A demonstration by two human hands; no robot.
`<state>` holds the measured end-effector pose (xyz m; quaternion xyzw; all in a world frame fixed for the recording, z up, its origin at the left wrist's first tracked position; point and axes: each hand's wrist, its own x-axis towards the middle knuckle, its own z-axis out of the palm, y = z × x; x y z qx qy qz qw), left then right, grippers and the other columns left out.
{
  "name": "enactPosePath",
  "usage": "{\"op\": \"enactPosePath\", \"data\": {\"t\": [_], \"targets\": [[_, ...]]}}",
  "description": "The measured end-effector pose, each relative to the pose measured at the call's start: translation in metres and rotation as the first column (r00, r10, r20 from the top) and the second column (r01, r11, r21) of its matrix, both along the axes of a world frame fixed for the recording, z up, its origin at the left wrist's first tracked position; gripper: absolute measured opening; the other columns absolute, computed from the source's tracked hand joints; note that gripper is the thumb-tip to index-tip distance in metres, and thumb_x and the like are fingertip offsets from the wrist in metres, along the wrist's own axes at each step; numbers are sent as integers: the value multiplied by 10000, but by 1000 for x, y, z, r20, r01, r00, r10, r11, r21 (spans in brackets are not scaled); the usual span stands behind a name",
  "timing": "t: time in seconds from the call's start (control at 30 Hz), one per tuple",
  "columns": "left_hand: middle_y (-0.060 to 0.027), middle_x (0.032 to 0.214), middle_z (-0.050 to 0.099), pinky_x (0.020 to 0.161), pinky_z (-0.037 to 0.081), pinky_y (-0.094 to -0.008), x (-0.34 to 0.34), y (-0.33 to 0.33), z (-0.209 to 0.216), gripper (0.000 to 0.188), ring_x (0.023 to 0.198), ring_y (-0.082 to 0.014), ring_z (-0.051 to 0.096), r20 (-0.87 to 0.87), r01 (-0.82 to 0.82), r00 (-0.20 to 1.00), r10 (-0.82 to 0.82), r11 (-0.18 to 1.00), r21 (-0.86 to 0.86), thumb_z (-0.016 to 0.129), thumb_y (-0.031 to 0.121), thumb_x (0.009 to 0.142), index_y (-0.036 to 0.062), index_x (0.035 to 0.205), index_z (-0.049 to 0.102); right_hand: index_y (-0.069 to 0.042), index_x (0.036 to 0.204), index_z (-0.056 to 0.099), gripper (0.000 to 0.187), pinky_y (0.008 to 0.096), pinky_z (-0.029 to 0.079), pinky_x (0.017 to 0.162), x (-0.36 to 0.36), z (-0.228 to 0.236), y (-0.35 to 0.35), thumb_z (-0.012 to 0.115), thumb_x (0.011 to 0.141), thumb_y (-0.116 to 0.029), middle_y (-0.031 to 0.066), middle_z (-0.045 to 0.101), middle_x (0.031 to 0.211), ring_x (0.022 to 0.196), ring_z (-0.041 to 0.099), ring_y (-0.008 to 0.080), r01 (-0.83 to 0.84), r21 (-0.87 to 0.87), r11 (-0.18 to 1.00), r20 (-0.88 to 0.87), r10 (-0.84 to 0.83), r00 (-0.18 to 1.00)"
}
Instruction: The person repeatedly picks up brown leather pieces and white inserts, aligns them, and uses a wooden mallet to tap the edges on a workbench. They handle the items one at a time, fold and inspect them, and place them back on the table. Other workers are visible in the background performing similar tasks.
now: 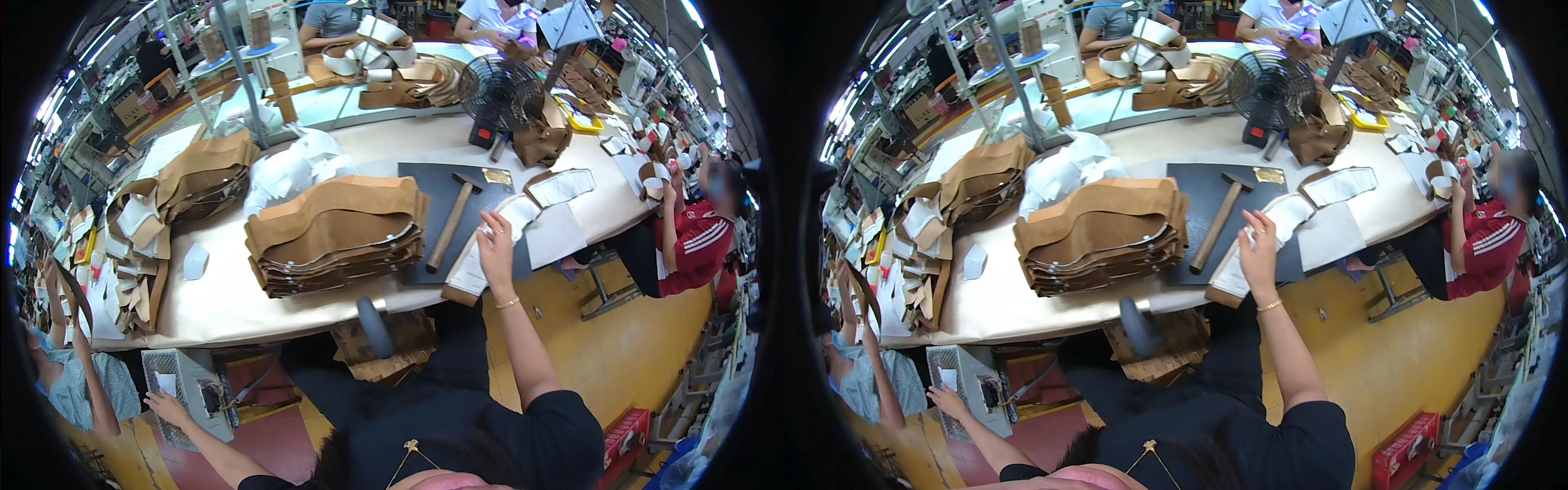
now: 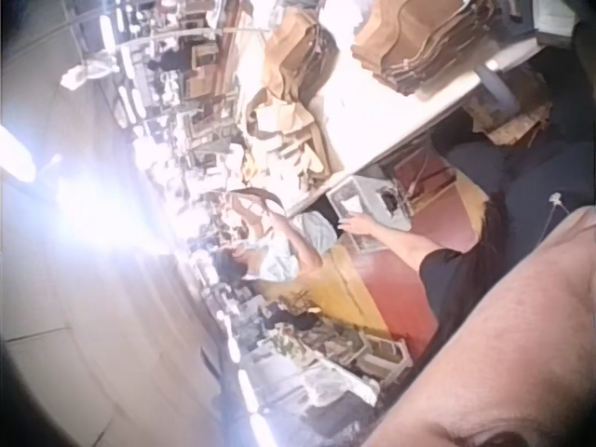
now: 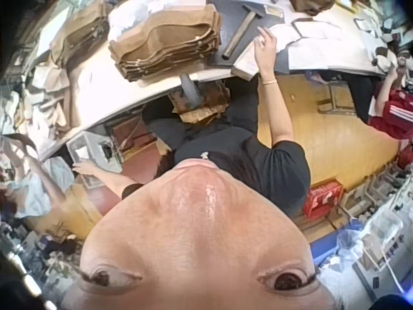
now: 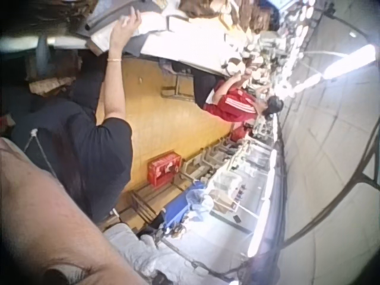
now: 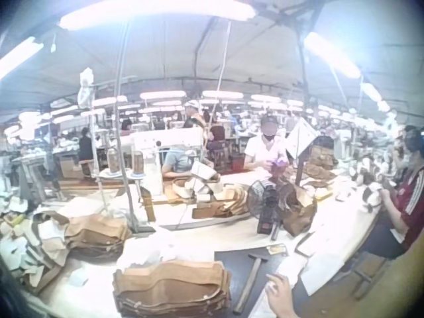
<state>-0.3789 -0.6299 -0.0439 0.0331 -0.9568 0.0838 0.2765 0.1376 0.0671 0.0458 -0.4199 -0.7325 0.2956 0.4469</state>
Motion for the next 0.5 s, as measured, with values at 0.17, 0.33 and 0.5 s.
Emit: {"op": "enactPosePath", "data": {"t": [0.17,0.33,0.5], "targets": [[-254,1367,538,1027,429,-491,-29,9,-15,534,1253,-403,523,303,52,949,-88,991,126,417,394,1047,-10,1387,496,-76,1229,665,299,337,514,922,5,-9,-18,580,943,-59,113,495,1331,1213,544,249,19,-71,997,29,-17,999],[-177,1223,649,943,451,-517,-25,15,-15,474,1146,-356,593,322,77,937,-139,977,197,445,394,1032,39,1304,605,-56,1162,690,245,309,520,882,-10,8,-26,588,939,-66,116,516,1300,1162,561,233,-40,-65,997,41,43,998],[-217,1305,614,997,449,-426,-24,16,8,518,1153,-387,607,67,166,975,-210,901,402,467,407,1037,1,1340,578,-46,1145,691,233,305,505,864,-26,27,-33,588,936,-62,110,524,1278,1100,570,214,-82,-60,995,9,82,997]]}}
